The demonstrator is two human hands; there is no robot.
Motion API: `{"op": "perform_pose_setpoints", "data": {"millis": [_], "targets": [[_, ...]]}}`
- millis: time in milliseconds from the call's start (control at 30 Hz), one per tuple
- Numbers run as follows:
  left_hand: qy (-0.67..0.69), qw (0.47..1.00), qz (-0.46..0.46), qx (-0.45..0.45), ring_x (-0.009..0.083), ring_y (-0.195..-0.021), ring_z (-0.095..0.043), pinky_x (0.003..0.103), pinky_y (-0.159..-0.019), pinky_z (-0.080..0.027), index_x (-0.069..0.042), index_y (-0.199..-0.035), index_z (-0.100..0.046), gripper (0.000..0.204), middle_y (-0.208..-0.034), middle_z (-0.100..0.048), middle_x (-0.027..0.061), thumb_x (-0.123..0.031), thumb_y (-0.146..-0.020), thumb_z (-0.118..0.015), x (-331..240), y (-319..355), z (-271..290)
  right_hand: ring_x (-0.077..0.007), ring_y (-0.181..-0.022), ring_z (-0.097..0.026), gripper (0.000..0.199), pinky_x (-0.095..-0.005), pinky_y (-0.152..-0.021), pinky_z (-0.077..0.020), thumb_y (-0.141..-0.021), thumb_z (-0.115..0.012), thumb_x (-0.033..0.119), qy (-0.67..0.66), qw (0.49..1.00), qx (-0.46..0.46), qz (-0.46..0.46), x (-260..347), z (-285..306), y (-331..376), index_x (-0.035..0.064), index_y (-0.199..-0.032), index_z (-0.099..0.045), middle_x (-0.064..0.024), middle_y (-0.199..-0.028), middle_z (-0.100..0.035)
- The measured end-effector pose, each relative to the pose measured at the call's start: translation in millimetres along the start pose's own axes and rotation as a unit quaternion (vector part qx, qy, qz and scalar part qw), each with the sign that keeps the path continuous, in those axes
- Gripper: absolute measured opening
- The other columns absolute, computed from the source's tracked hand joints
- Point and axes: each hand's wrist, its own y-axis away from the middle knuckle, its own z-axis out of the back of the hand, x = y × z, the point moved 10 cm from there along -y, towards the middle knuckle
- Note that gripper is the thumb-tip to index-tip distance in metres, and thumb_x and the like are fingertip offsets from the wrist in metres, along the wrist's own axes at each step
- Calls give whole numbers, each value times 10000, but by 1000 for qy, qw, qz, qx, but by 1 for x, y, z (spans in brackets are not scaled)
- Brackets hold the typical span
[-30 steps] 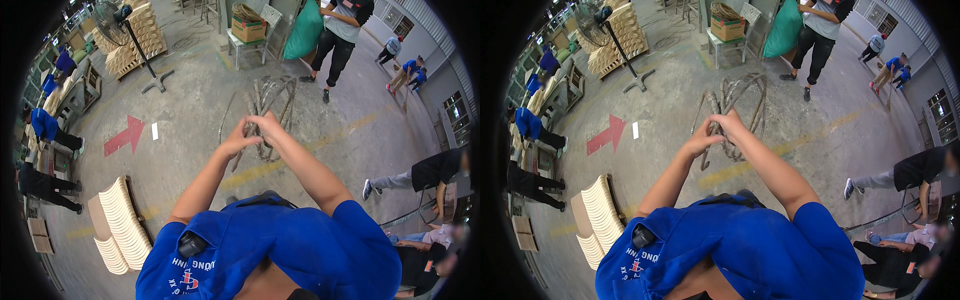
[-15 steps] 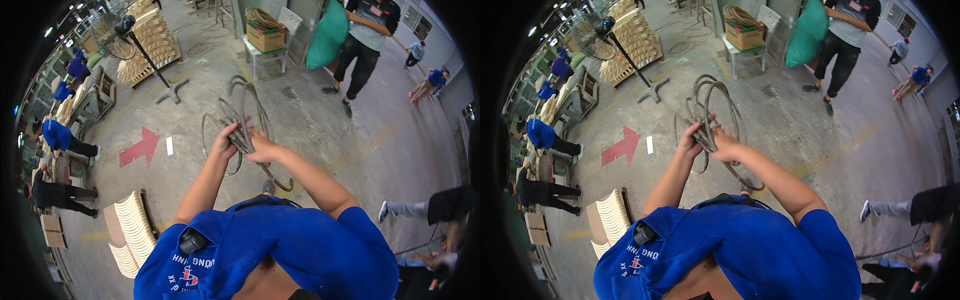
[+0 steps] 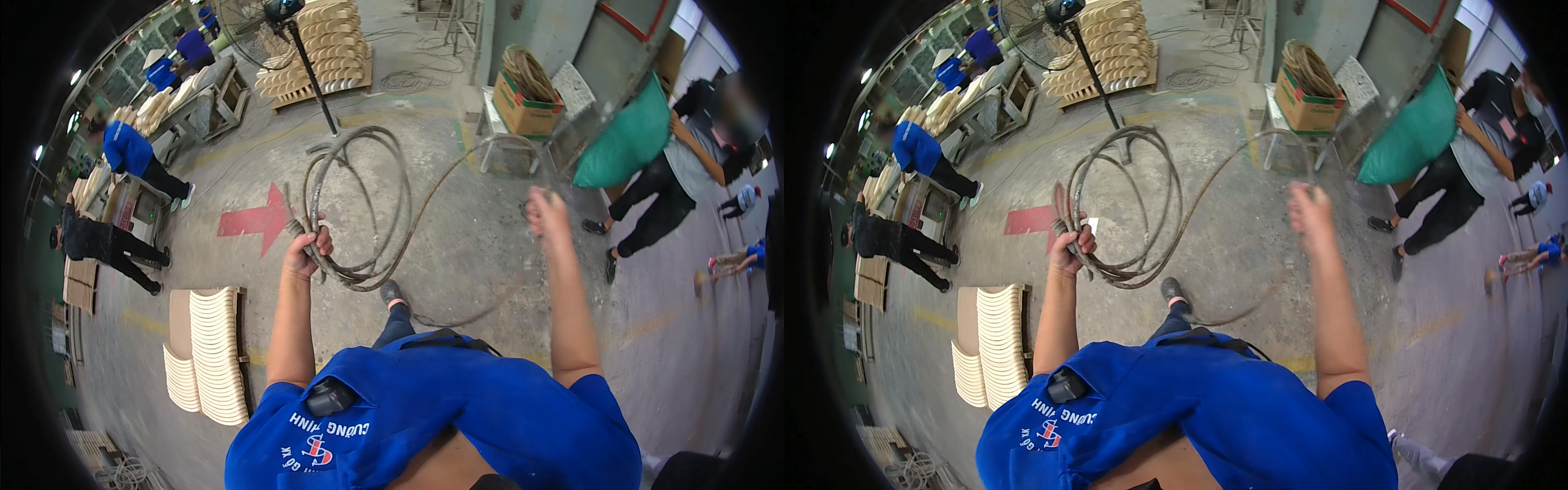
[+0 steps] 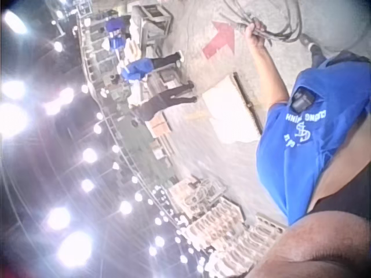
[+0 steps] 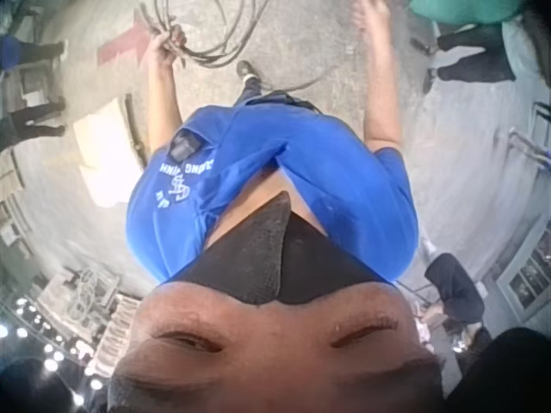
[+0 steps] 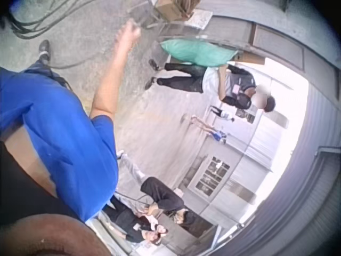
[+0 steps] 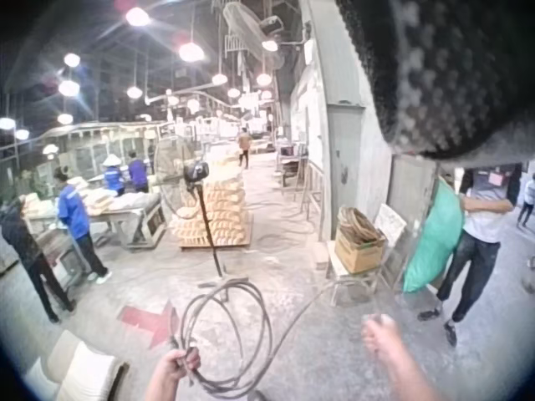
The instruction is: The person picks up a long flexible hose from the floor, coils it by hand into loops, and places the coiled hose into a cardboard box. The person repeats this process with another hose, coiling and placing it into the same box.
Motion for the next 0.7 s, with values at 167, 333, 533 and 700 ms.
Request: {"op": "perform_pose_setpoints", "data": {"millis": [167, 333, 533, 700], "targets": [[-159, 971, -43, -175, 224, -854, -571, 345, -742, -463, -16, -1262, -425, 506, -1011, -581, 118, -168, -816, -613, -68, -54, 106, -268, -843, -605, 367, -326, -776, -447, -847, -579, 249, 394, 883, -148, 208, -17, 91, -118, -81, -1009, -578, -173, -907, -646], [-372, 835, -26, -404, 172, -797, -567, 286, -712, -458, 31, -1084, -568, 327, -899, -606, 98, -134, -803, -575, -150, -107, 223, -354, -992, -557, 419, -360, -876, -408, -835, -596, 256, 504, 835, -189, 111, -75, 188, -160, -85, -1075, -556, -244, -1046, -595], [-211, 884, -108, -403, 100, -463, -391, 259, -435, -366, -60, -798, -490, 165, -570, -407, -13, -192, -897, -477, -205, -153, 264, -63, -569, -431, 242, -226, -494, -334, -871, -584, 232, 264, 938, -223, -20, -122, 234, -180, -1, -937, -589, 8, -715, -528], [-369, 749, -92, -543, 58, -472, -398, 200, -396, -307, -38, -859, -513, 295, -625, -434, -14, -331, -895, -527, -213, -143, 304, -23, -442, -342, 180, -200, -392, -247, -849, -628, 245, 312, 913, -239, 108, -60, 237, -219, 72, -840, -579, 57, -601, -449]]}}
